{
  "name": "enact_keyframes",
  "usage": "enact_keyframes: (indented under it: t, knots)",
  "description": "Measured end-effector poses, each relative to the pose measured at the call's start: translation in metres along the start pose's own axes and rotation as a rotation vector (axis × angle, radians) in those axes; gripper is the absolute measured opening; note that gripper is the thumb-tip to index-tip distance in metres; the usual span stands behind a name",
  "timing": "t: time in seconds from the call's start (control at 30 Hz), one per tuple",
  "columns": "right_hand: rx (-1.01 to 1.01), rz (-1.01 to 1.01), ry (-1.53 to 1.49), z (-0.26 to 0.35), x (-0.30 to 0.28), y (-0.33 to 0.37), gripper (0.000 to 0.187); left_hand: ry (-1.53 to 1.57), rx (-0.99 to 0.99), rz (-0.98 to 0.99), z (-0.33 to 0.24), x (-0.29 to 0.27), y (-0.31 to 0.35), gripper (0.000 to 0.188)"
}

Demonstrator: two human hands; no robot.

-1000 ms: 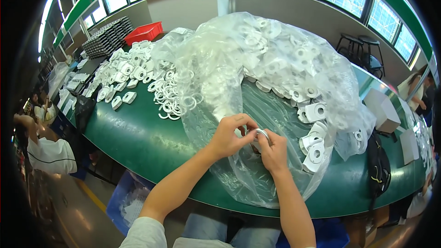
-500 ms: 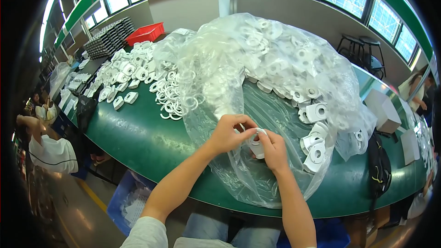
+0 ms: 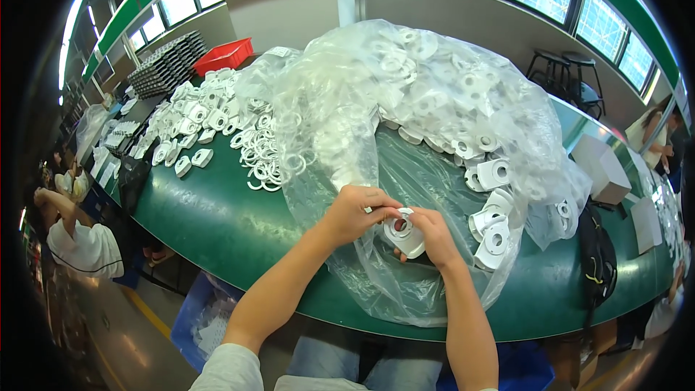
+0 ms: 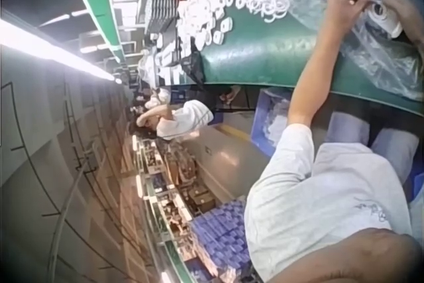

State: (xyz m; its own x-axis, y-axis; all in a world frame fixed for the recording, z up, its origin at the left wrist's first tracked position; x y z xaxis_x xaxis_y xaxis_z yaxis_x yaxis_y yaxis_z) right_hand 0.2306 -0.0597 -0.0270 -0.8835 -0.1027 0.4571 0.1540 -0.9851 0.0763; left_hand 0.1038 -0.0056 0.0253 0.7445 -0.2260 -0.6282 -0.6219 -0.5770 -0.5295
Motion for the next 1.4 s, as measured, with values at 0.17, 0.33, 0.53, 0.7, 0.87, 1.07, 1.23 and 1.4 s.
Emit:
enact_keyframes:
  t: [0.17, 0.33, 0.53, 0.7, 0.87, 1.07, 1.23, 1.4]
  knots:
    - [-0.006, -0.003, 0.030, 0.001, 0.001, 0.002, 0.031, 0.038, -0.073, 0.014, 0.001, 0.003, 0.001, 0.011]
    - [-0.020, -0.088, 0.058, -0.002, 0.000, 0.001, 0.026, 0.146, -0.197, 0.055, 0.007, 0.006, 0.002, 0.009]
    - [-0.474, -0.289, 0.771, 0.030, 0.013, 0.010, 0.018, 0.043, -0.091, -0.063, -0.006, -0.010, -0.004, 0.014]
    - [-1.056, -0.365, 0.901, 0.061, 0.031, 0.033, 0.018, -0.212, 0.259, -0.377, -0.053, -0.024, 0.001, 0.026]
    - [-1.291, -0.350, 1.067, 0.071, 0.050, 0.053, 0.028, -0.264, 0.406, -0.427, -0.072, -0.030, 0.010, 0.029]
    - [-1.358, -0.291, 1.072, 0.071, 0.054, 0.058, 0.024, -0.294, 0.463, -0.432, -0.081, -0.032, 0.014, 0.027]
    - [-1.364, -0.274, 1.067, 0.073, 0.057, 0.060, 0.024, -0.298, 0.479, -0.440, -0.087, -0.034, 0.014, 0.028]
    - [-0.949, -0.241, 0.709, 0.057, 0.038, 0.038, 0.014, -0.051, 0.126, -0.248, -0.055, -0.028, 0.005, 0.021]
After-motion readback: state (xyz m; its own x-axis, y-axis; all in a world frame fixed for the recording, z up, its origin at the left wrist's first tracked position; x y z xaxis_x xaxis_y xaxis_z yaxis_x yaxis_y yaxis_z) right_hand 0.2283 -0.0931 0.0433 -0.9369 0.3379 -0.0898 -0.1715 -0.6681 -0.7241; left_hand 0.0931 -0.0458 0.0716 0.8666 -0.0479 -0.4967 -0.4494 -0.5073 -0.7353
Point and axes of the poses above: each hand's wrist, its own y-axis away from the middle knuckle, its own x-axis out of the palm, z = x × y, the point moved 6 cm from there along -y, towards the middle knuckle, and after that the axes turned 13 degrees about -y, right-handed, at the moved point
